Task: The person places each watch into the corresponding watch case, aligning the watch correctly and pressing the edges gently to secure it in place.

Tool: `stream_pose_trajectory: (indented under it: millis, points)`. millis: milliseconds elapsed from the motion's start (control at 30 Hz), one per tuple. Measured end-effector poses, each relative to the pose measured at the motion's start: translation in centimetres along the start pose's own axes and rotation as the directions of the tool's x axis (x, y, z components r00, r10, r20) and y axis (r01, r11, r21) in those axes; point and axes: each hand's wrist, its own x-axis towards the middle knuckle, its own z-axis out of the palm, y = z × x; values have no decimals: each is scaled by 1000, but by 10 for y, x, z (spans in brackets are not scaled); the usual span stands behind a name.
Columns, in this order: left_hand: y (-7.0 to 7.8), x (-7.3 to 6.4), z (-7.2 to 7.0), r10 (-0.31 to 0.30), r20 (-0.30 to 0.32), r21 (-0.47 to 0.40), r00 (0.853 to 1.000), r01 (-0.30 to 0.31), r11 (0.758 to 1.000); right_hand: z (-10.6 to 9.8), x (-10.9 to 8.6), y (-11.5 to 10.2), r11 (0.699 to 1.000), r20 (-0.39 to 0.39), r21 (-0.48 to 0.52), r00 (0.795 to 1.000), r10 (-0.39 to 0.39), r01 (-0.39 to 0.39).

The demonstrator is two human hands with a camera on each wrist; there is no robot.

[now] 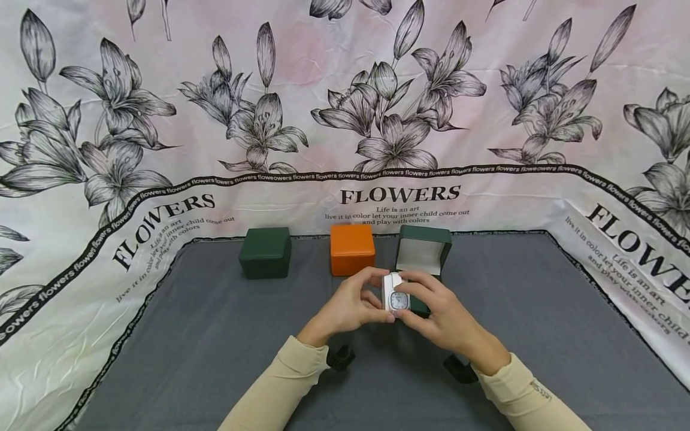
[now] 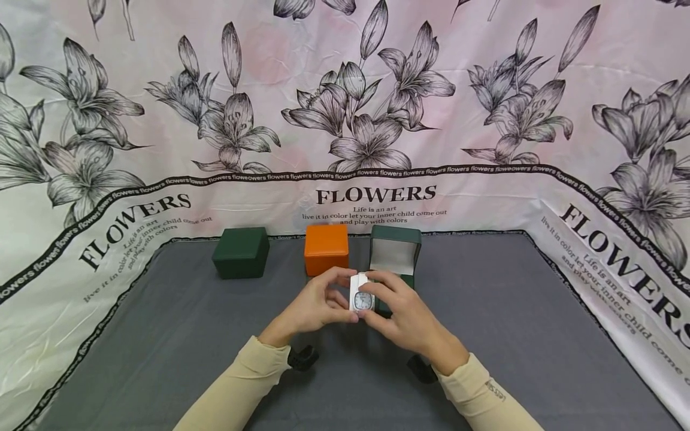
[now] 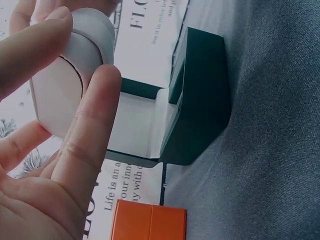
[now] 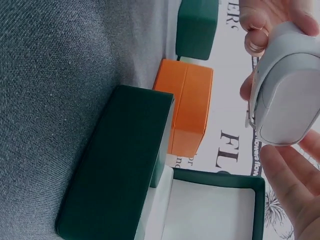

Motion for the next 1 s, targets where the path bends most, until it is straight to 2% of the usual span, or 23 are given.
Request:
stream_pose_trajectory:
  millis: [233, 433, 667, 900, 1000]
  points:
    - [1, 0, 0, 50, 12, 20, 999, -51, 999, -1, 1, -2, 997, -2, 5, 997, 72, -72]
    - [2, -2, 1, 48, 27, 42, 998, -49, 998, -2, 0, -5, 994, 10, 11, 994, 111, -111]
    - [3, -2, 2, 59, 36, 85, 998, -62, 994, 0, -1, -5, 992, 15, 32, 992, 124, -125]
    - [1, -2, 5, 94, 39, 136, 995, -99, 986, -1, 0, -2, 990, -44, 78, 992, 121, -117]
    - [-1, -2, 7, 95, 33, 128, 995, -98, 987, -2, 0, -1, 990, -50, 78, 992, 117, -113]
